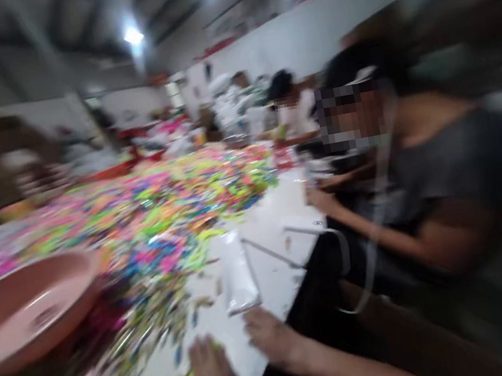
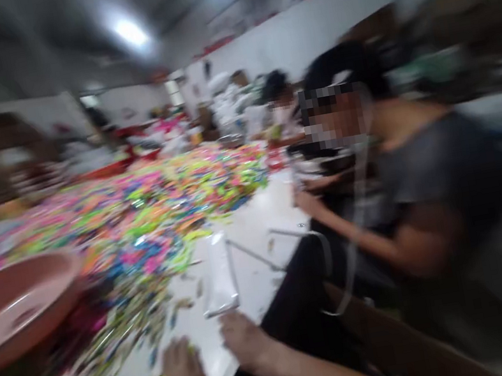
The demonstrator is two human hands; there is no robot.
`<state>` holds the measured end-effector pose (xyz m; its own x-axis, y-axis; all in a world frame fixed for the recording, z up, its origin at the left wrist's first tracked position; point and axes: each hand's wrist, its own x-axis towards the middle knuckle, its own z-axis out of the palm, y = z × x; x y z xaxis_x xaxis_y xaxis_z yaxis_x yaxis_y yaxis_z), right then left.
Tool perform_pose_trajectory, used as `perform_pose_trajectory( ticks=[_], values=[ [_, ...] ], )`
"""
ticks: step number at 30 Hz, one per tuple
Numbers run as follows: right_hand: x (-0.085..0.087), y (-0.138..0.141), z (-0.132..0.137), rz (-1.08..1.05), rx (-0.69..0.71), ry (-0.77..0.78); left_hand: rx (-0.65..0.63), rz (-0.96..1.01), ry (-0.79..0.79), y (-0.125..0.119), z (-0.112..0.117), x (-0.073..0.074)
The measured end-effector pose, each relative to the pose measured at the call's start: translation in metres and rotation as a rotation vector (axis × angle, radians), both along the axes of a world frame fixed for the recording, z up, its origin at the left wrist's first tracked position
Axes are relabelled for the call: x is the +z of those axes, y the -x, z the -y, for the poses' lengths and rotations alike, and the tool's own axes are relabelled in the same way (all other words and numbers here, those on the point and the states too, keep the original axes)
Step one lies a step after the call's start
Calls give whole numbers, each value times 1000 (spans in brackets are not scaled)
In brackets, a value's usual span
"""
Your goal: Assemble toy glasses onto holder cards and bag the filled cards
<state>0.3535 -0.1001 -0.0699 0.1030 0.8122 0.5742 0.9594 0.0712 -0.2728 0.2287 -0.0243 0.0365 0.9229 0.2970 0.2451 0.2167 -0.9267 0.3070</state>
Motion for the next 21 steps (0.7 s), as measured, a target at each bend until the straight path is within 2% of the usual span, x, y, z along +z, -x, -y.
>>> perform_pose_trajectory(
  ticks=[1,3,4,7,9,12,16,18,21],
  values=[
    [-14,9,-2,-11,6,-38,164,-46,6,9,-11,-13],
    [-34,9,-7,-56,-15,-86,447,-128,38,21,-30,-42],
    [-40,4,-11,-84,16,-78,503,-145,86,24,-37,-55],
    [-45,-9,-25,-136,106,-79,470,39,137,28,-47,-86],
    [-44,-10,-29,-107,115,-153,451,170,124,29,-44,-97],
    [-45,-7,-33,-12,57,-267,527,223,84,30,-38,-104],
    [-49,-9,-38,108,76,-282,804,165,151,34,-33,-103],
    [-50,-14,-40,143,99,-274,807,116,246,37,-32,-99],
    [-54,-22,-46,165,131,-273,699,76,323,39,-36,-93]
  ],
)
